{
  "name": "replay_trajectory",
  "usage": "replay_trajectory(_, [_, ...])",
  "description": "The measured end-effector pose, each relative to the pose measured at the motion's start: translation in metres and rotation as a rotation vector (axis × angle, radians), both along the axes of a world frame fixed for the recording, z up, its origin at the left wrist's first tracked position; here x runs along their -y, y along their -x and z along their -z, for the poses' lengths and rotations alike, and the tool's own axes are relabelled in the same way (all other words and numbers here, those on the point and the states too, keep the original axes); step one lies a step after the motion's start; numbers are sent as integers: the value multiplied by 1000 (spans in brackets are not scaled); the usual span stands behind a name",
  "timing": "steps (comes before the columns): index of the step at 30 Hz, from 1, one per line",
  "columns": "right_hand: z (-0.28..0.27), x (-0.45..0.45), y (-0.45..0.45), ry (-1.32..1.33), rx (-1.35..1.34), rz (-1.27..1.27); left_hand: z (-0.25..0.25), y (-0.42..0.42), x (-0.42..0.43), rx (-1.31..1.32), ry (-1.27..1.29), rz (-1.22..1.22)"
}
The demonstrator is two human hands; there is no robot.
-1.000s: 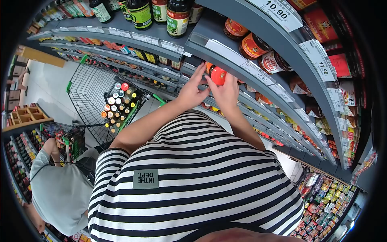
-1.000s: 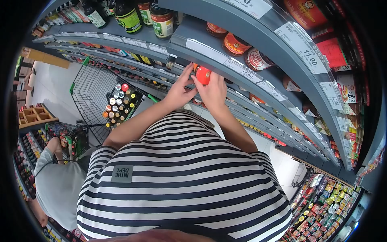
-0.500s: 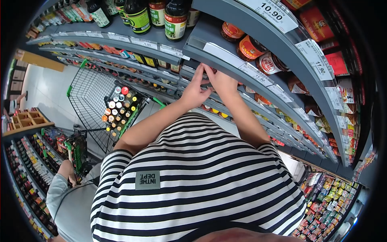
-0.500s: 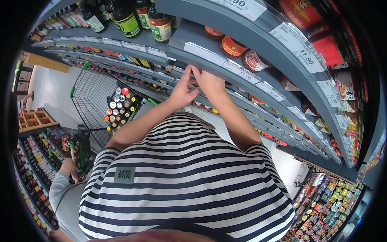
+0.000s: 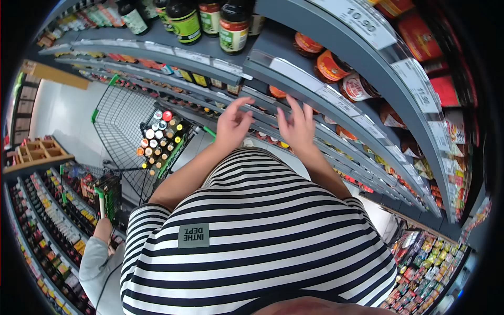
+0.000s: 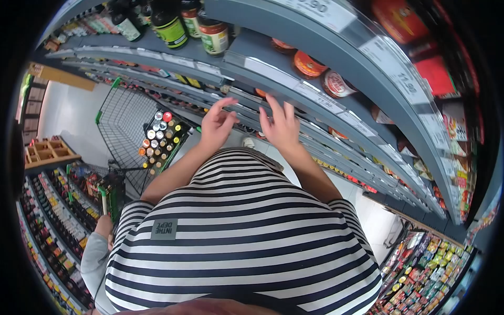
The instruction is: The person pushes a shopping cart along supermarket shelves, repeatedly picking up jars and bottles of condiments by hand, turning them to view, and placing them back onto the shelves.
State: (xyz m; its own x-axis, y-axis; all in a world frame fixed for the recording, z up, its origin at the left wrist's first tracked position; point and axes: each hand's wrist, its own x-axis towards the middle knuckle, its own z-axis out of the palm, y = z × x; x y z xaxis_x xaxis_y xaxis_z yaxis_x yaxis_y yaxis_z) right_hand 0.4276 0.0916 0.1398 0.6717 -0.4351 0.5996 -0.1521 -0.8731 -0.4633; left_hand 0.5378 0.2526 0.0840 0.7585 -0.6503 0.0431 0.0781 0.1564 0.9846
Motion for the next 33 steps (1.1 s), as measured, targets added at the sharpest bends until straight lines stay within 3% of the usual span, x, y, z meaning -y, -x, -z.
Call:
replay_trajectory(4, [31,-6,33,47,89,-307,53,10,-72,57,-136,-232])
replay_trajectory(6, [42,-13,37,-212,-164,-331,69,20,-110,45,-321,-363])
replay_trajectory(9, [62,-15,29,-427,-253,-422,13,23,-141,415,-393,-374])
replay_trajectory(12, [65,-16,11,-500,-400,-524,-15,11,-149,494,-442,-501])
replay_trajectory(16, [86,-21,-16,-442,-681,-686,-5,13,-173,262,-755,-423])
replay_trajectory(18, [101,-27,-27,-408,-753,-744,39,35,-208,656,-1328,8])
replay_trajectory(19, [107,-31,-33,-411,-796,-780,48,46,-219,633,-1340,-15])
replay_trajectory(21, [123,-42,-47,-405,-840,-836,63,65,-239,107,-1609,200])
replay_trajectory(25, [187,-68,-65,-517,-1020,-823,79,84,-282,37,-1557,12])
replay_trajectory(27, [216,-88,-71,-694,-1168,-751,80,86,-303,-158,-1586,-83])
replay_trajectory(28, [186,-106,-72,-901,-1139,-692,83,89,-315,-184,-1589,-109])
replay_trajectory(29, [191,-121,-70,-897,-1152,-703,86,91,-325,-200,-1590,-116])
replay_trajectory(31, [212,-146,-69,-1122,-870,-391,84,86,-332,-243,-1628,54])
replay_trajectory(32, [221,-145,-71,-633,-831,-445,90,87,-335,-226,-1597,39])
replay_trajectory(33, [223,-147,-73,-630,-832,-448,89,84,-337,-229,-1595,35])
